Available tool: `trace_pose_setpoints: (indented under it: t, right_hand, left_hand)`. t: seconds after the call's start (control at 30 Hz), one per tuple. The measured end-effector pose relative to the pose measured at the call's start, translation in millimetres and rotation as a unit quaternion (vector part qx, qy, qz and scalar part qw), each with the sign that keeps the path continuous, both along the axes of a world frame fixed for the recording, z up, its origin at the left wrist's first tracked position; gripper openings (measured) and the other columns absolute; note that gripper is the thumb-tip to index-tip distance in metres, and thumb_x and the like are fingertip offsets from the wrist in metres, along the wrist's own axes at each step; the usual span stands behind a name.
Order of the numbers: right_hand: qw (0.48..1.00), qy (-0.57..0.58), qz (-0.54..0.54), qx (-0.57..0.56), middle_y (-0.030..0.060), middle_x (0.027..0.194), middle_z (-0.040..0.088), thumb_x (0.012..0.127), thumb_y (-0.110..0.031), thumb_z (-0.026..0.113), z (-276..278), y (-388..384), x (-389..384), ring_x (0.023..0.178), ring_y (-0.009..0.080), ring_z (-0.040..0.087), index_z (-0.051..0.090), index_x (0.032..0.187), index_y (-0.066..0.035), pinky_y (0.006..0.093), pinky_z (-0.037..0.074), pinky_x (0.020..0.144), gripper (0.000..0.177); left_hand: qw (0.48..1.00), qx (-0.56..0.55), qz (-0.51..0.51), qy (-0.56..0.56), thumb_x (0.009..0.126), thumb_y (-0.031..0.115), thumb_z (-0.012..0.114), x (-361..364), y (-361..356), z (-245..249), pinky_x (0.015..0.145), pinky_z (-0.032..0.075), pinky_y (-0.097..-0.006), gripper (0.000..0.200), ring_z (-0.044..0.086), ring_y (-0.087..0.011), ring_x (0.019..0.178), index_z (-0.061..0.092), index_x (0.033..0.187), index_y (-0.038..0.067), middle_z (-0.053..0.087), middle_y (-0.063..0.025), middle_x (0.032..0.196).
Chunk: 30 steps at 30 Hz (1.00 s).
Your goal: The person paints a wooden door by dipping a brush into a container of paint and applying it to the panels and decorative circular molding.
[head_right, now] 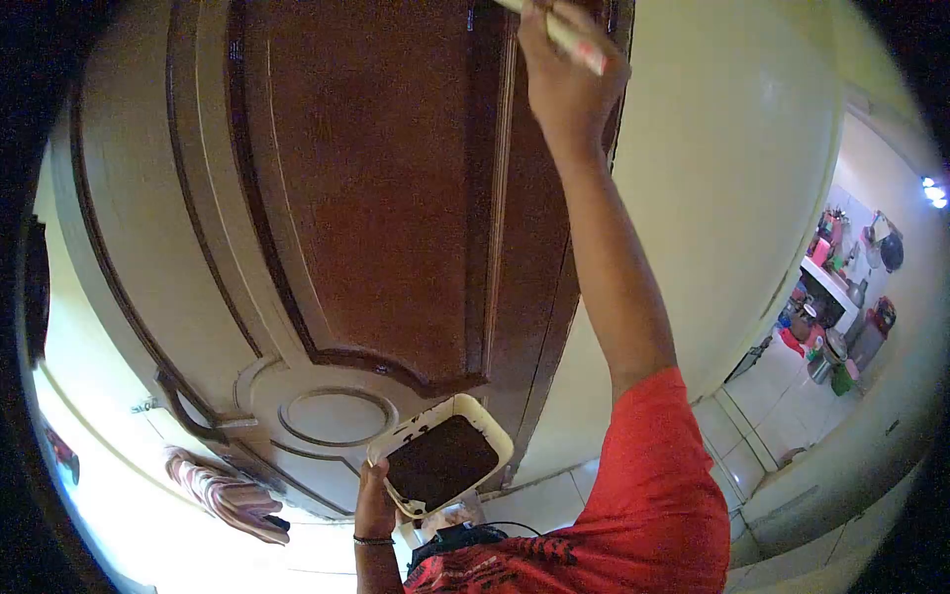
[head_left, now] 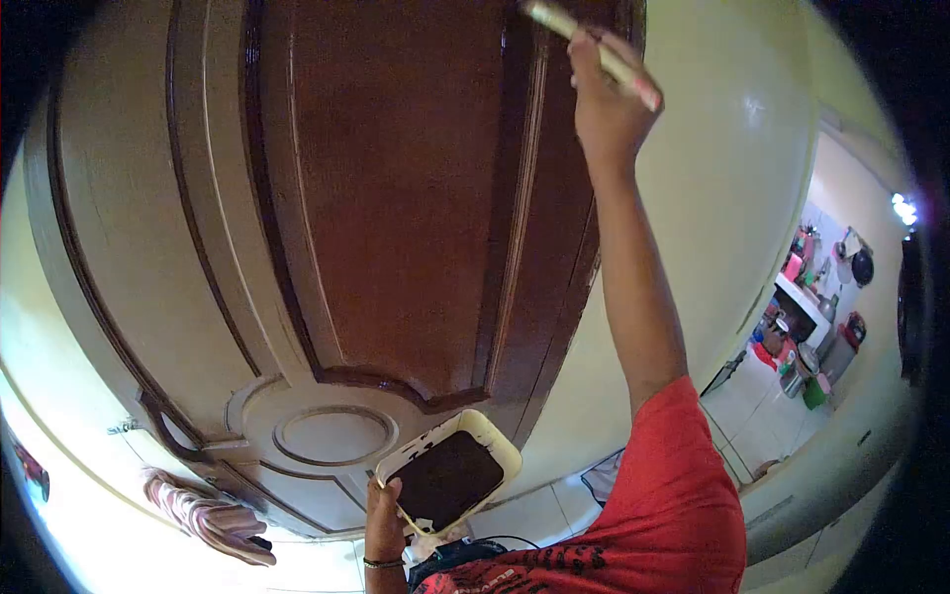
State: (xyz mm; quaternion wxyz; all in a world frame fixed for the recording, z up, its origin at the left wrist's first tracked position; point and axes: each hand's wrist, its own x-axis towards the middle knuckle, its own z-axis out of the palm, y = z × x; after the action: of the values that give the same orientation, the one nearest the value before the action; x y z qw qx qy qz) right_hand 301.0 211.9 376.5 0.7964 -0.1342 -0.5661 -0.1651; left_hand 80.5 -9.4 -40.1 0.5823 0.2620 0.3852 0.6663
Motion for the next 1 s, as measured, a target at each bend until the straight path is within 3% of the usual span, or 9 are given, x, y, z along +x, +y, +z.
trace_pose_setpoints:
  t: [0.03, 0.23, 0.3, 0.33, 0.53, 0.63, 0.77, 0.8, 1.0]
  right_hand:
    - [0.999, 0.021, 0.018, 0.018, 0.0059, 0.077, 0.071, 0.087, -0.016, 0.072, 17, 2, 0, 0.064, 0.0083, 0.063, 0.069, 0.094, 0.004, 0.0231, 0.051, 0.056, 0.022]
    - [0.992, -0.049, -0.102, 0.055, 0.0182, 0.087, 0.069, 0.089, -0.017, 0.069, 60, -7, -6, 0.079, 0.0260, 0.068, 0.070, 0.096, 0.000, 0.0355, 0.052, 0.068, 0.019]
    - [0.928, -0.169, -0.269, 0.194, 0.0109, 0.080, 0.071, 0.081, -0.015, 0.075, 45, 19, 14, 0.068, 0.0231, 0.068, 0.070, 0.091, -0.002, 0.0313, 0.054, 0.062, 0.018]
    - [0.910, -0.157, -0.299, 0.240, 0.0128, 0.083, 0.069, 0.079, -0.016, 0.076, 31, 16, 9, 0.074, 0.0290, 0.068, 0.070, 0.089, -0.005, 0.0356, 0.054, 0.066, 0.016]
    - [0.924, -0.161, -0.306, 0.163, 0.0117, 0.084, 0.070, 0.078, -0.016, 0.077, -7, -13, 12, 0.077, 0.0274, 0.068, 0.071, 0.093, -0.008, 0.0371, 0.053, 0.068, 0.018]
    - [0.903, -0.155, -0.306, 0.259, 0.0132, 0.079, 0.066, 0.075, -0.015, 0.075, 40, -15, 5, 0.073, 0.0311, 0.064, 0.067, 0.087, -0.007, 0.0396, 0.053, 0.067, 0.017]
    - [0.905, -0.184, -0.325, 0.205, 0.0192, 0.081, 0.068, 0.088, -0.017, 0.070, 78, -5, -2, 0.071, 0.0255, 0.067, 0.070, 0.098, 0.000, 0.0354, 0.052, 0.062, 0.020]
    - [0.866, -0.181, -0.384, 0.264, 0.0177, 0.075, 0.067, 0.088, -0.017, 0.069, 76, -4, -3, 0.065, 0.0253, 0.065, 0.068, 0.101, -0.001, 0.0339, 0.051, 0.057, 0.021]
    - [0.883, -0.223, -0.386, 0.146, 0.0136, 0.080, 0.067, 0.077, -0.015, 0.075, 9, -20, 5, 0.073, 0.0303, 0.065, 0.068, 0.090, -0.006, 0.0394, 0.053, 0.066, 0.017]
  left_hand:
    - [1.000, 0.025, -0.008, -0.007, 0.096, 0.027, 0.054, 1, 0, 4, 0.100, 0.045, -0.0383, 0.048, 0.054, -0.0247, 0.120, 0.042, 0.135, 0.002, 0.054, -0.0128, 0.131]
    - [0.999, 0.013, -0.008, -0.028, 0.095, 0.027, 0.054, 0, 3, -8, 0.099, 0.046, -0.0388, 0.050, 0.055, -0.0260, 0.119, 0.040, 0.136, 0.001, 0.054, -0.0145, 0.130]
    - [0.999, 0.022, -0.003, -0.024, 0.095, 0.027, 0.054, 0, 2, -11, 0.099, 0.046, -0.0387, 0.050, 0.055, -0.0260, 0.119, 0.040, 0.136, 0.001, 0.054, -0.0146, 0.130]
    - [0.999, 0.035, 0.002, -0.020, 0.095, 0.027, 0.055, 1, 2, -12, 0.098, 0.047, -0.0386, 0.051, 0.055, -0.0260, 0.119, 0.040, 0.135, 0.001, 0.054, -0.0147, 0.129]
    - [1.000, -0.012, 0.012, -0.012, 0.095, 0.028, 0.055, -4, -4, -8, 0.095, 0.049, -0.0389, 0.050, 0.057, -0.0266, 0.116, 0.039, 0.135, 0.002, 0.054, -0.0146, 0.128]
    - [0.999, -0.032, 0.007, -0.035, 0.094, 0.028, 0.056, -5, -2, -18, 0.096, 0.050, -0.0389, 0.051, 0.058, -0.0261, 0.115, 0.040, 0.136, 0.004, 0.055, -0.0139, 0.128]
    - [0.998, -0.017, -0.008, -0.051, 0.094, 0.028, 0.057, -7, 0, -25, 0.095, 0.050, -0.0387, 0.050, 0.058, -0.0256, 0.115, 0.041, 0.136, 0.004, 0.056, -0.0136, 0.127]
    - [0.999, -0.008, -0.007, -0.049, 0.095, 0.027, 0.056, -9, 1, -34, 0.095, 0.050, -0.0386, 0.050, 0.058, -0.0255, 0.115, 0.041, 0.136, 0.005, 0.056, -0.0135, 0.127]
    - [0.999, 0.009, -0.002, -0.049, 0.095, 0.026, 0.055, -6, -3, -20, 0.096, 0.049, -0.0380, 0.049, 0.057, -0.0245, 0.117, 0.041, 0.136, 0.004, 0.056, -0.0133, 0.129]
